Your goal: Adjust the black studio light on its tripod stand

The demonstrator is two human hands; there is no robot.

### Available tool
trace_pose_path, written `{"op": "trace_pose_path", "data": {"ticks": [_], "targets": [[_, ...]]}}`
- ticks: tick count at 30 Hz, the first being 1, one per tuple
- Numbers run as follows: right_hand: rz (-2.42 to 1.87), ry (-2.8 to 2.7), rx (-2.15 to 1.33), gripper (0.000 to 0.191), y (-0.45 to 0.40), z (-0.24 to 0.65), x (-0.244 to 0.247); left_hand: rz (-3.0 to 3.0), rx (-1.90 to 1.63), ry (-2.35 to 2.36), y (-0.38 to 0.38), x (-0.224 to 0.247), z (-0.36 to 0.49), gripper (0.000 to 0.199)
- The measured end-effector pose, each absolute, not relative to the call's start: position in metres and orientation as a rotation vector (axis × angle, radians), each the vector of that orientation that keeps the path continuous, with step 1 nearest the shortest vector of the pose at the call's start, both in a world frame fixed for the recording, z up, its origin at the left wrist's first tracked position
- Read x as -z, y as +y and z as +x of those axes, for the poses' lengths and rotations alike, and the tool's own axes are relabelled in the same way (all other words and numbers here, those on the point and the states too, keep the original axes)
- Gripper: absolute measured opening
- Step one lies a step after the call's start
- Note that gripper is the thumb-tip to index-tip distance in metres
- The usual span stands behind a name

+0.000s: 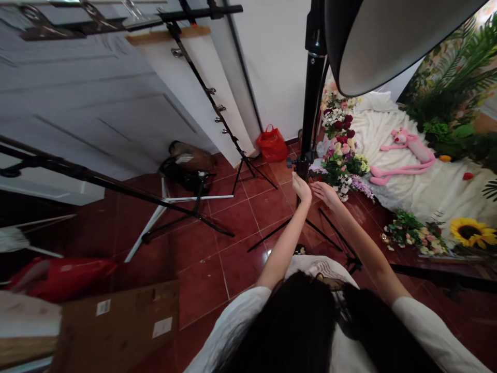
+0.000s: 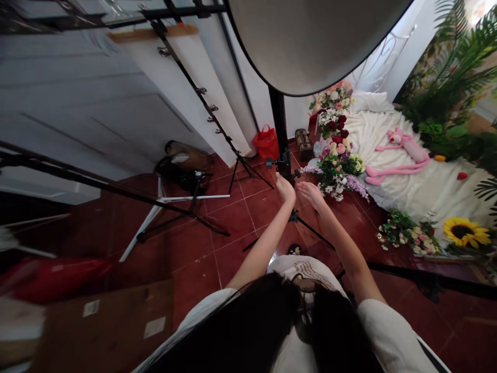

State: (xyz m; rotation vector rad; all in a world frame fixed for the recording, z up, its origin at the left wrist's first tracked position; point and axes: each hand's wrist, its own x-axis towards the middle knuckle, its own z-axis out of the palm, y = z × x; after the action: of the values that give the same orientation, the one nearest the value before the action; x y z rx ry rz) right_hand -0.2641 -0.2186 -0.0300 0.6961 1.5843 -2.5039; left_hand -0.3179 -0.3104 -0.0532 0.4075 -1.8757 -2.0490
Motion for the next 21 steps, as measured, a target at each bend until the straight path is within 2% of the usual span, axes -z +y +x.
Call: {"op": "trace_pose_path", "data": {"ticks": [6, 9, 11, 16, 18, 21], "targets": [[0.742, 1.675, 2.543, 0.018, -0.152, -0.161, 0.05, 0.523, 1.832, -2.034, -0.299, 0.079, -0.255, 0.051], [0.947, 1.733, 2.58, 0.022, -0.12, -0.103, 0.06, 0.699, 1.92, -2.146, -0.28, 0.104, -0.225, 0.054], [1.106, 1.711, 2.604, 0.025, -0.101, -0.063, 0.065, 0.639, 2.112, -2.243, -0.259, 0.117, -0.209, 0.049], [1.47, 1.574, 2.836, 0.029, -0.078, 0.026, 0.069, -0.193, 2.873, -2.458, -0.19, 0.119, -0.177, 0.022], [1.606, 1.518, 2.93, 0.028, -0.077, 0.054, 0.066, -0.691, 3.002, -2.428, -0.159, 0.107, -0.162, 0.026], [1.825, 1.411, 3.032, 0.021, -0.081, 0.086, 0.06, -1.383, 2.97, -2.336, -0.117, 0.08, -0.134, 0.035]]}}
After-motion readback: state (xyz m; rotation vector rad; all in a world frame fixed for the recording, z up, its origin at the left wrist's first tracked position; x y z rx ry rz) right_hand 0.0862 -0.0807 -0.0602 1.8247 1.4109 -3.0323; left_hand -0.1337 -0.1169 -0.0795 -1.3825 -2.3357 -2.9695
